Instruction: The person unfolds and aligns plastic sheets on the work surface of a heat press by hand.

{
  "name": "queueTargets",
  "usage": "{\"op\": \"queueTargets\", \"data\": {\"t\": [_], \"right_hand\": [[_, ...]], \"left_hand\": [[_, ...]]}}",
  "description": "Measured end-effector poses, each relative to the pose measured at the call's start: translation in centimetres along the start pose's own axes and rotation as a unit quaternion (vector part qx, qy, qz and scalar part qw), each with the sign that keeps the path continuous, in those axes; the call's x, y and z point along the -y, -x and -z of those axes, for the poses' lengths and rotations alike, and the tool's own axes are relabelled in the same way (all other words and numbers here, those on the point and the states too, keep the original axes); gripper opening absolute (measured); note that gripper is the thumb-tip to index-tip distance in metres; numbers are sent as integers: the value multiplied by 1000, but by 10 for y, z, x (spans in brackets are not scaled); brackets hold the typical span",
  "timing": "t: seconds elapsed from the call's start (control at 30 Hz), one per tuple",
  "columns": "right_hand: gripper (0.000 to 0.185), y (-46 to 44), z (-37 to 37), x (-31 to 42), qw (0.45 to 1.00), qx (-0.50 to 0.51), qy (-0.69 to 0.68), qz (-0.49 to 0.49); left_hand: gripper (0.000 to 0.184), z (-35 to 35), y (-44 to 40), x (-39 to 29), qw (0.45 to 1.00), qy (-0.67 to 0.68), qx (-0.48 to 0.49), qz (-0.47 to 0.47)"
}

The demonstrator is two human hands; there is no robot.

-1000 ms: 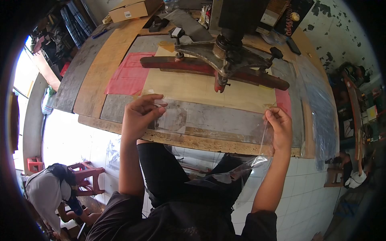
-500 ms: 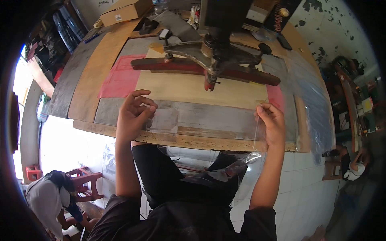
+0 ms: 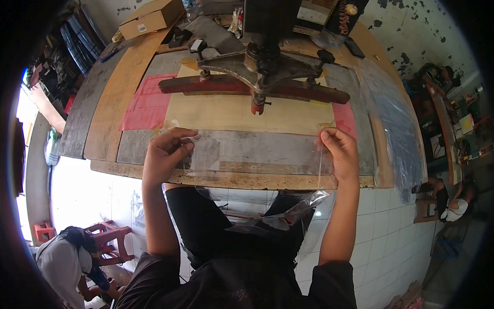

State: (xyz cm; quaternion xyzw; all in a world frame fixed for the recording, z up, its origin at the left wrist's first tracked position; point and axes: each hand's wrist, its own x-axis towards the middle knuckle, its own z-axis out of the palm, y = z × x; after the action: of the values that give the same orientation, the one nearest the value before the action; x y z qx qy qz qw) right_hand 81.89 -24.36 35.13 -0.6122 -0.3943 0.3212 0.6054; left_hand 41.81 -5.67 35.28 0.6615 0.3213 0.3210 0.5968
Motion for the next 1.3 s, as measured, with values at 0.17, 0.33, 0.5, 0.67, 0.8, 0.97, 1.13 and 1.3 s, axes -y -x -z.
{"op": "queueTargets", "data": {"t": [0.17,0.33,0.5,0.67,0.8,0.97,1.13,1.3], "right_hand": [[26,1,-1,1,1000,-4,-11,-7],[25,0,2,-2,1000,-4,-15,-1],[24,0,0,-2,1000,-17,-13,17],[21,1,-5,0,999,-36,-10,16],[20,2,-10,4,999,-18,-24,34],[19,2,-11,3,999,-32,16,33],[20,-1,-6,-4,999,-37,12,23],[20,0,-5,-3,999,-30,16,24]], "left_hand": [[26,-5,2,-5,1000,-1,-20,-24],[20,-8,1,-2,999,1,-42,-31],[18,-9,2,-4,998,-12,-45,-44],[21,-8,2,-3,998,-3,-44,-48],[35,-9,5,-3,998,22,-43,-50],[51,-7,6,-10,997,37,-42,-58],[51,-5,6,-9,997,49,-30,-54],[44,-7,5,-7,997,47,-39,-54]]}}
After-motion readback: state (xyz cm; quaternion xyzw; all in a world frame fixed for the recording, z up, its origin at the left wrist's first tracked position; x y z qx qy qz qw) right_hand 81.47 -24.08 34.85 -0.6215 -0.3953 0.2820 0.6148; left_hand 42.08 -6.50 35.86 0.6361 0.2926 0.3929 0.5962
